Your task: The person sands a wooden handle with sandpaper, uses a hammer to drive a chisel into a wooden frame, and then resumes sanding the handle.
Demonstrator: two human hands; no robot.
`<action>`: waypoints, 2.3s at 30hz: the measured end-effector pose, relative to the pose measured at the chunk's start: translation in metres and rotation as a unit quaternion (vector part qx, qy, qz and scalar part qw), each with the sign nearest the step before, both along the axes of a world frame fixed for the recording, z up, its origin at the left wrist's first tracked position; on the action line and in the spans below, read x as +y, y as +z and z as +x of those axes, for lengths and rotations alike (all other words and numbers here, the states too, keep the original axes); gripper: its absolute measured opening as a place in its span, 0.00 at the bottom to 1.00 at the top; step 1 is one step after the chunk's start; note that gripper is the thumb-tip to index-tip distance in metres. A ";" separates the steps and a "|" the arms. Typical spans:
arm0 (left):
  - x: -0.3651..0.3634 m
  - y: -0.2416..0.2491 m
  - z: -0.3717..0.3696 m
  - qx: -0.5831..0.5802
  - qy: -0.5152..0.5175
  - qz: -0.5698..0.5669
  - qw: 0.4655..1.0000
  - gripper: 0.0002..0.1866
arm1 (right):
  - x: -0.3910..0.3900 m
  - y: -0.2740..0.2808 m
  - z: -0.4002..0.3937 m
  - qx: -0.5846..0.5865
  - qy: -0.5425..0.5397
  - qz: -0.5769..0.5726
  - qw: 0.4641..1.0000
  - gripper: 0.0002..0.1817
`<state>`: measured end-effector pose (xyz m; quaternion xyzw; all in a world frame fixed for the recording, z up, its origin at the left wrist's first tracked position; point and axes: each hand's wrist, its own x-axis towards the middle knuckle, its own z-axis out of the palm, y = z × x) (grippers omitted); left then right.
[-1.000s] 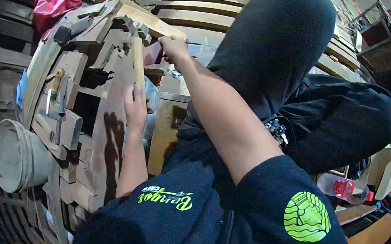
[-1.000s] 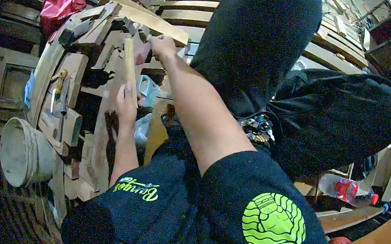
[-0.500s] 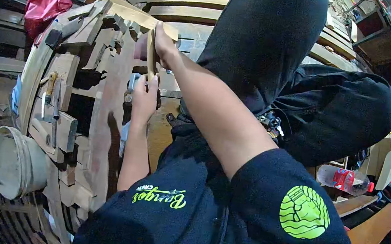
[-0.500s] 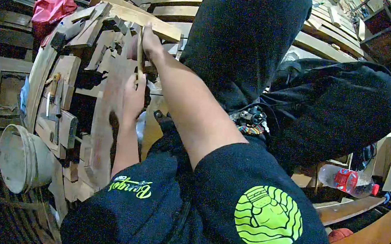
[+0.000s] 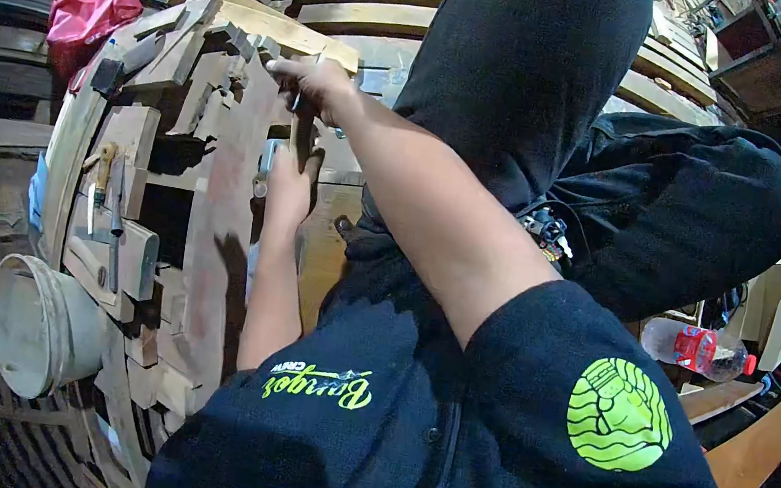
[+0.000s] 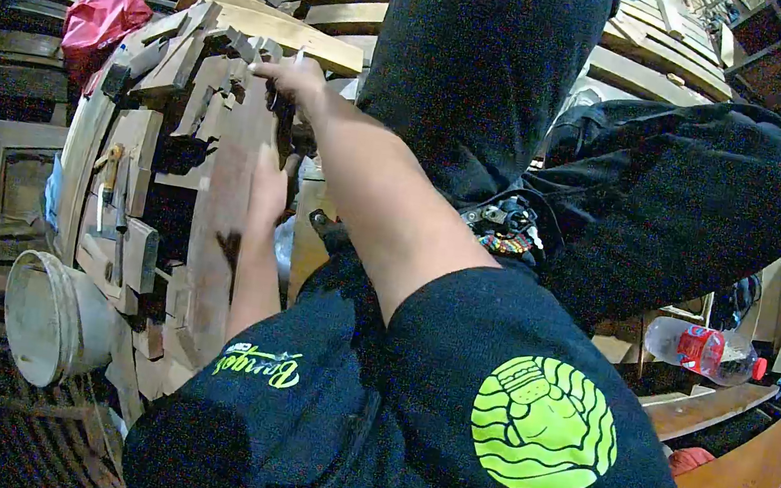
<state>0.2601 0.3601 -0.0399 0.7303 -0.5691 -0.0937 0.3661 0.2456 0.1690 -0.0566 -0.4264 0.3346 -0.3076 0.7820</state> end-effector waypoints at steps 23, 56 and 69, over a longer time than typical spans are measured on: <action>-0.012 0.032 -0.037 0.302 0.028 0.092 0.949 0.21 | 0.032 0.070 -0.049 0.156 -0.076 -0.021 0.985 0.09; -0.023 0.010 -0.036 -0.024 0.060 0.053 0.996 0.19 | 0.031 0.058 -0.040 0.223 -0.228 -0.088 0.944 0.07; -0.025 -0.018 0.013 -0.016 0.077 0.082 0.993 0.15 | 0.021 0.042 -0.018 0.154 -0.264 -0.024 0.952 0.09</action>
